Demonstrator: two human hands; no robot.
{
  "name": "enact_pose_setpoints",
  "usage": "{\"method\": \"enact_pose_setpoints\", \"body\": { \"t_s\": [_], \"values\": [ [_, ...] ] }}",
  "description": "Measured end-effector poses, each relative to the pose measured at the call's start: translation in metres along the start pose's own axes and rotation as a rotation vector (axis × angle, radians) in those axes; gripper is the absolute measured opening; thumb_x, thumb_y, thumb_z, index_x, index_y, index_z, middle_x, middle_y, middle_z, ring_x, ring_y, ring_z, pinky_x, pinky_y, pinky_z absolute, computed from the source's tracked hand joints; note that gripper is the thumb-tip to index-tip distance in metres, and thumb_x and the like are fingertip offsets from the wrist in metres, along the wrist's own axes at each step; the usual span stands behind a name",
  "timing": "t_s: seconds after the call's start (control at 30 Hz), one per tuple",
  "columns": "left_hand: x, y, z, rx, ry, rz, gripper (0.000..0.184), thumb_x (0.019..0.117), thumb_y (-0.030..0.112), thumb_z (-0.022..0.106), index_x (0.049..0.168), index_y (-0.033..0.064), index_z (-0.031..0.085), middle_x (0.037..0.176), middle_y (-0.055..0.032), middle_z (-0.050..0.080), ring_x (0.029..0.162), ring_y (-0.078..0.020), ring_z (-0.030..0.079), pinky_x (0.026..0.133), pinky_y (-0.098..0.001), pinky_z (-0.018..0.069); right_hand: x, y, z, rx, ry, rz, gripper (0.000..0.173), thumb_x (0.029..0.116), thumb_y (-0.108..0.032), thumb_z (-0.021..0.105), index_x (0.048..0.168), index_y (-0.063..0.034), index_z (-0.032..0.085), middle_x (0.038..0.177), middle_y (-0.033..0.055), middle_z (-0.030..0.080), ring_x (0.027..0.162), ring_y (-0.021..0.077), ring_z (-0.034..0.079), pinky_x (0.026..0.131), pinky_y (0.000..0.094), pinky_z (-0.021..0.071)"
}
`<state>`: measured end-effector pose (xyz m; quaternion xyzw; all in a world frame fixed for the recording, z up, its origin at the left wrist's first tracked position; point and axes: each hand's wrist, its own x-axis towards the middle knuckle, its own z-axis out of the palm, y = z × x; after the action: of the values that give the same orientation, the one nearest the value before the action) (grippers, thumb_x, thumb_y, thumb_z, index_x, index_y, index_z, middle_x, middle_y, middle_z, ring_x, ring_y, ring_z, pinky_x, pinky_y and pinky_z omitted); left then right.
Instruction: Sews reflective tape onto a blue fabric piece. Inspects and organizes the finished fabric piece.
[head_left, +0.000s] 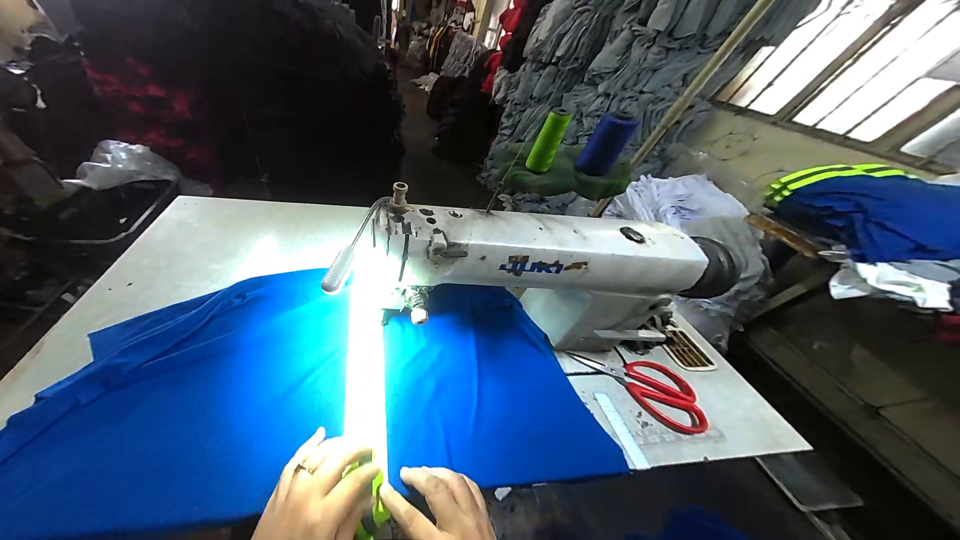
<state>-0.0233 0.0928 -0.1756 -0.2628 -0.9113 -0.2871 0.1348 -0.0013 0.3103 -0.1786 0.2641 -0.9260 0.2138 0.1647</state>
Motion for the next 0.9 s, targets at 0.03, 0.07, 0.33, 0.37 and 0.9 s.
{"method": "enact_pose_setpoints", "body": {
  "t_s": [0.03, 0.07, 0.33, 0.37, 0.9],
  "values": [
    [-0.002, 0.003, 0.0, 0.011, -0.013, 0.004, 0.021, 0.103, 0.026, 0.06, 0.113, 0.0163, 0.076, 0.122, -0.005, 0.073, 0.119, -0.0255, 0.067, 0.109, -0.055, 0.045, 0.0, 0.001, -0.001, 0.024, -0.003, 0.0, 0.029, 0.094, -0.014, 0.067, 0.119, -0.0242, 0.077, 0.117, 0.0074, 0.074, 0.109, 0.0268, 0.069, 0.093, 0.0456, 0.0541],
    [-0.005, 0.005, 0.0, 0.02, -0.02, 0.003, 0.021, 0.1036, 0.025, 0.06, 0.113, 0.0163, 0.076, 0.122, -0.0045, 0.074, 0.119, -0.0251, 0.067, 0.108, -0.0538, 0.046, 0.0, 0.002, 0.0, 0.025, -0.006, -0.007, 0.029, 0.0949, -0.014, 0.066, 0.12, -0.0238, 0.077, 0.118, 0.0072, 0.074, 0.109, 0.0263, 0.069, 0.093, 0.0451, 0.0537],
    [-0.013, 0.022, -0.004, 0.089, -0.057, -0.043, 0.027, 0.1057, 0.021, 0.054, 0.123, 0.0114, 0.073, 0.127, -0.0094, 0.072, 0.123, -0.0298, 0.066, 0.109, -0.0571, 0.0437, 0.008, 0.001, -0.005, 0.006, -0.057, -0.036, 0.028, 0.0964, -0.018, 0.066, 0.122, -0.0197, 0.076, 0.119, 0.0101, 0.073, 0.108, 0.0302, 0.068, 0.093, 0.047, 0.0527],
    [-0.011, 0.022, -0.006, 0.065, -0.086, -0.076, 0.029, 0.106, 0.023, 0.054, 0.126, 0.0108, 0.072, 0.131, -0.0104, 0.07, 0.126, -0.0312, 0.064, 0.11, -0.0588, 0.042, 0.011, 0.001, -0.005, 0.005, -0.066, -0.03, 0.028, 0.0965, -0.019, 0.065, 0.122, -0.0197, 0.076, 0.12, 0.0097, 0.073, 0.108, 0.0301, 0.068, 0.093, 0.0471, 0.0525],
    [0.086, -0.065, 0.009, 0.128, -0.097, -0.071, 0.048, 0.1042, 0.041, 0.042, 0.137, 0.0147, 0.065, 0.144, -0.0053, 0.061, 0.139, -0.0253, 0.053, 0.116, -0.0611, 0.0349, 0.119, 0.06, 0.025, -0.099, -0.057, -0.013, 0.029, 0.0979, -0.03, 0.056, 0.117, -0.0272, 0.079, 0.127, -0.0002, 0.071, 0.122, 0.0244, 0.064, 0.098, 0.0466, 0.0533]
  ]
}}
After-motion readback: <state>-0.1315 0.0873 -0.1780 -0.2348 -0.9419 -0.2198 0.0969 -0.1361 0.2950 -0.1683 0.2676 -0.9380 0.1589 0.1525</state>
